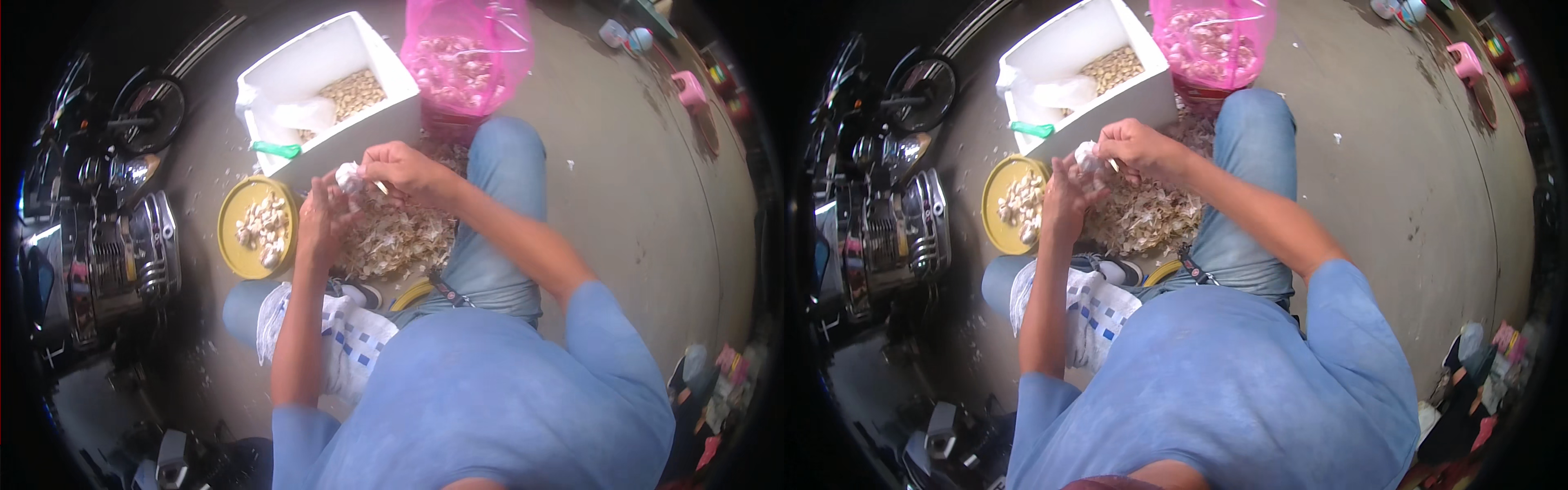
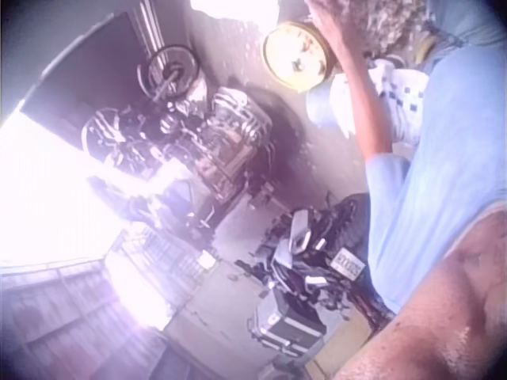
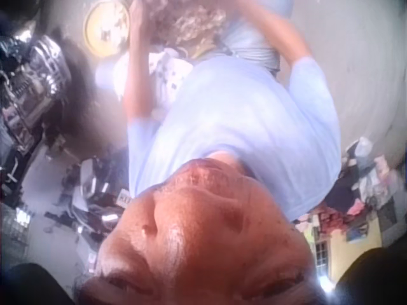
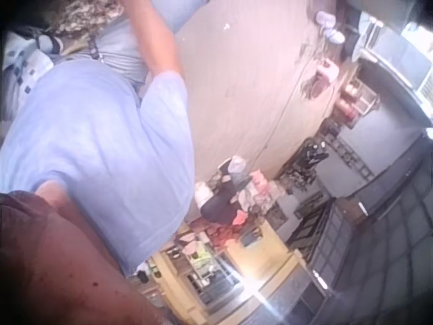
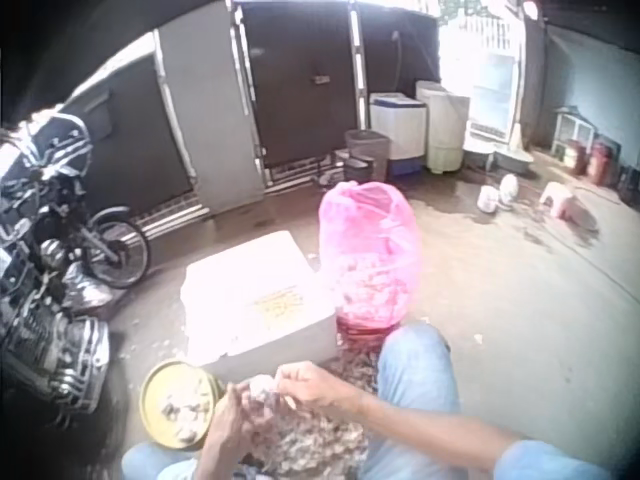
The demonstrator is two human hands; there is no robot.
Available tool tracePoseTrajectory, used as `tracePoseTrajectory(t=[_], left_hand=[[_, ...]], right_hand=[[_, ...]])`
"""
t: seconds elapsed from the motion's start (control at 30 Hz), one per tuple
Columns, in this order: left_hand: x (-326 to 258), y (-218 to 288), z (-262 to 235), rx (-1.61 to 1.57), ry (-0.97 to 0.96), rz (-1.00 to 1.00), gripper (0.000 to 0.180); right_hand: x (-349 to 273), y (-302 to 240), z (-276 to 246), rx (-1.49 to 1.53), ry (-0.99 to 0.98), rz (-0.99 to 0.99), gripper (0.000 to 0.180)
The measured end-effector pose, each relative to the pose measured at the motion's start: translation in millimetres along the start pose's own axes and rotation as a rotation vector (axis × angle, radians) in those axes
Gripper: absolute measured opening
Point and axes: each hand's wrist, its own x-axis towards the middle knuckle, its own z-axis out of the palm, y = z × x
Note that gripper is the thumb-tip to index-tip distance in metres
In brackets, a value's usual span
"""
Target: The person peels garlic bulbs and separates garlic cloves by hand, taking garlic from a mesh bag and placing cloves onto a lid and into a container.
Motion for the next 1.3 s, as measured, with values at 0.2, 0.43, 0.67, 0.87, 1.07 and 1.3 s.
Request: tracePoseTrajectory(t=[0.2,0.43,0.67,0.87,1.07,1.3], left_hand=[[54,-21,-18,-0.052,-0.007,0.119,0.037],[68,-49,-28,-0.055,0.181,0.047,0.022],[65,-53,-25,0.343,0.158,0.229,0.033],[69,-29,-30,-0.191,-0.019,-0.122,0.047],[77,-38,-33,-0.196,0.128,-0.105,0.024],[94,-30,-88,-0.403,0.330,-0.019,0.017]], right_hand=[[64,29,2,-0.104,-0.062,0.163,0.024],[59,61,19,-0.145,0.001,0.206,0.023],[36,44,7,0.126,0.009,0.369,0.016],[57,64,-10,-0.623,0.009,-0.152,0.023],[63,60,11,-0.620,0.081,-0.099,0.026],[8,59,35,-0.413,-0.133,0.161,0.013]])
